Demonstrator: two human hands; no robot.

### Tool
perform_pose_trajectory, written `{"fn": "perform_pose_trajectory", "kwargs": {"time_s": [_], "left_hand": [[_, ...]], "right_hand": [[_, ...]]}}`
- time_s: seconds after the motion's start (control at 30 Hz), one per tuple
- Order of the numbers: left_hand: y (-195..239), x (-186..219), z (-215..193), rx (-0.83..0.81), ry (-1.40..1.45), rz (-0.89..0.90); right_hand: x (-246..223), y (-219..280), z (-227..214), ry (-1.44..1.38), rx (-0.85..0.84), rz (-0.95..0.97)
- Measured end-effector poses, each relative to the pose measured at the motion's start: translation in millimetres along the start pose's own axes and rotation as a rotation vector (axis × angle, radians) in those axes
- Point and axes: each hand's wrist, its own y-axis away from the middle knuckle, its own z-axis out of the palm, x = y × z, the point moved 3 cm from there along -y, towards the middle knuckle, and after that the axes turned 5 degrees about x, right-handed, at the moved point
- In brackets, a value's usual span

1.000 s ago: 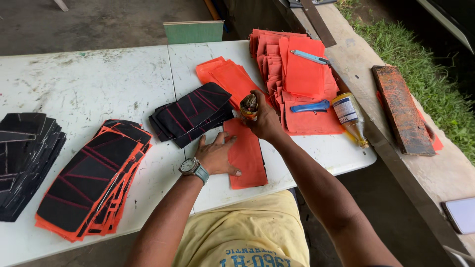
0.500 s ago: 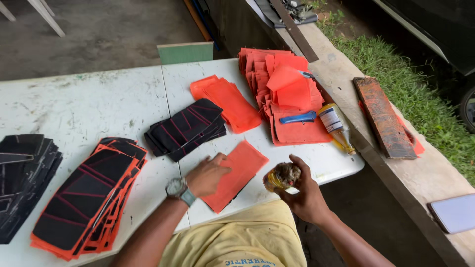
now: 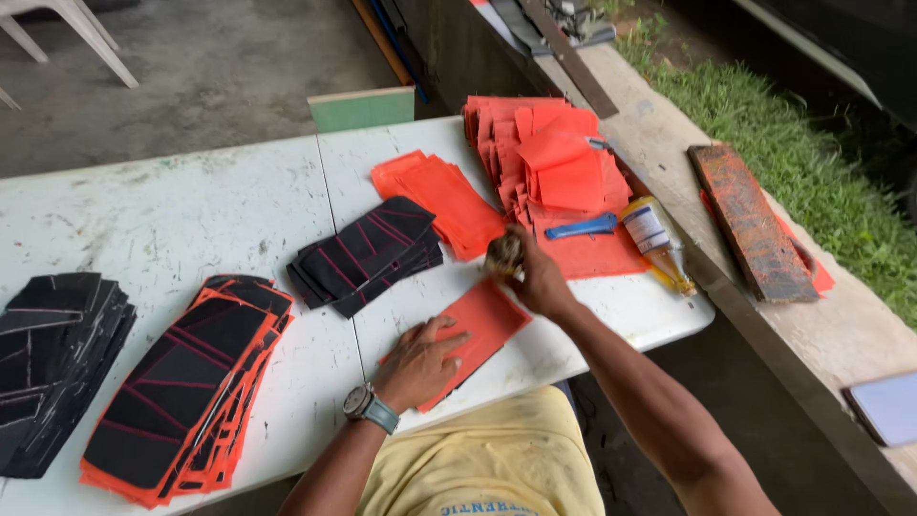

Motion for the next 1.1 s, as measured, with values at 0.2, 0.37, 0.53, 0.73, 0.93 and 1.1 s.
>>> {"fn": "perform_pose_trajectory", "kwargs": {"time_s": [0.2, 0.37, 0.53, 0.73, 0.93, 1.1], "left_hand": [[-6, 4, -3, 0.014, 0.016, -0.044], [-6, 12, -12, -0.093, 0.007, -0.091], [2, 13, -9, -0.088, 0.025, -0.110], [-1, 11, -5, -0.122, -0.001, -0.085], [0, 14, 1, -0.126, -0.030, -0.055], [-3, 13, -4, -0.131, -0.015, -0.092]], "right_hand": [[-12, 7, 5, 0.002, 0.005, -0.109], [-12, 4, 5, 0.108, -0.017, -0.043], [-4, 12, -11, -0.102, 0.078, 0.026], [-6, 21, 7, -0.078, -0.033, 0.002], [-16, 32, 1, -0.019, 0.008, 0.029], [-27, 38, -11, 0.072, 0.039, -0.023]]}}
